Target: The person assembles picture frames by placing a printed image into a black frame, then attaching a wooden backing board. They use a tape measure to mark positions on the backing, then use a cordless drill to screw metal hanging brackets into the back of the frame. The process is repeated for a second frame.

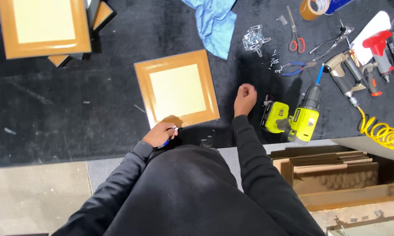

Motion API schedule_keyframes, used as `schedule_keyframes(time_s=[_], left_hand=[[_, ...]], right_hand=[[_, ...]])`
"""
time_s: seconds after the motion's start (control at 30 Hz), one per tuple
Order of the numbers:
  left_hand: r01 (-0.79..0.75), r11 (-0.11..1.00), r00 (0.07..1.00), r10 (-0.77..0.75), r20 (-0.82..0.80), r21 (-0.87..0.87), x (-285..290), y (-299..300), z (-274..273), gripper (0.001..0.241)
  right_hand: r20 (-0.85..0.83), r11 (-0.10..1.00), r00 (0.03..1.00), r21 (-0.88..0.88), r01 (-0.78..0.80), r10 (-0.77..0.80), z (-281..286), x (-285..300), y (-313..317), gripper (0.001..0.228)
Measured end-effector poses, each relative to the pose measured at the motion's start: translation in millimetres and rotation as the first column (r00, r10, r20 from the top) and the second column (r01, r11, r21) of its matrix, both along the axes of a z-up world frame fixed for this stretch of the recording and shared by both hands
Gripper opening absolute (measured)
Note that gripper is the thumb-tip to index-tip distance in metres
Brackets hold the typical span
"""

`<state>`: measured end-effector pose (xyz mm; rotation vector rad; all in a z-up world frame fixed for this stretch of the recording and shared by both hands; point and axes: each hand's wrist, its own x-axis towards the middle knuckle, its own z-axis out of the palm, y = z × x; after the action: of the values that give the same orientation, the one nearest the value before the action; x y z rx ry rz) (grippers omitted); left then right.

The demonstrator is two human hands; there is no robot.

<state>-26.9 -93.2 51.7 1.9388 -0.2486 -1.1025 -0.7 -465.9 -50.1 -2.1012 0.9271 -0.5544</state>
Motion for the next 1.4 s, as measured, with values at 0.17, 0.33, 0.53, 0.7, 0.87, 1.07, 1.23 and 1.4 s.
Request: schedule_keyframes(time_s=[0.17,0.33,0.53,0.7,0.87,1.07,1.23,1.4], left_hand=[[0.14,0.989,0.989,-0.142,0.045,0.041,36,-41,-4,0.023],[0.353,0.898,0.892,-0.408,0.197,0.263,101,-125,31,0.028],[0.386,0.873,0.558,-0.479,0.678,0.299,164,-227,-36,0.017],[0.348,0.862,0.149,-0.439,0.886,0.369,211,-297,-90,0.016],[0.286,0.923,0.008,-0.271,0.962,0.258,216,-305,-69,0.015],[0.222,0.968,0.283,-0.182,0.942,0.121,176,-235,-4,0.048],[0.039,0.998,0.331,-0.059,0.942,0.049,114,-124,16,0.047],[-0.35,0.925,0.611,0.107,0.784,0.146,16,12,-55,0.024]], right_hand=[[0.103,0.996,0.994,-0.073,0.047,-0.039,0,60,-45,0.044],[-0.071,0.995,0.997,-0.093,-0.037,0.03,10,109,-74,0.051],[0.091,0.97,0.993,-0.223,0.094,-0.075,10,125,-69,0.013],[0.115,0.963,0.99,-0.245,0.109,-0.083,15,129,-70,0.011],[0.104,0.961,0.989,-0.246,0.127,-0.105,7,130,-76,0.01],[0.163,0.964,0.973,-0.183,0.191,-0.161,2,126,-79,0.01],[0.245,0.95,0.936,-0.119,0.288,-0.253,-31,123,-103,0.011],[0.412,0.993,0.908,0.112,0.038,-0.081,34,82,-27,0.012]])
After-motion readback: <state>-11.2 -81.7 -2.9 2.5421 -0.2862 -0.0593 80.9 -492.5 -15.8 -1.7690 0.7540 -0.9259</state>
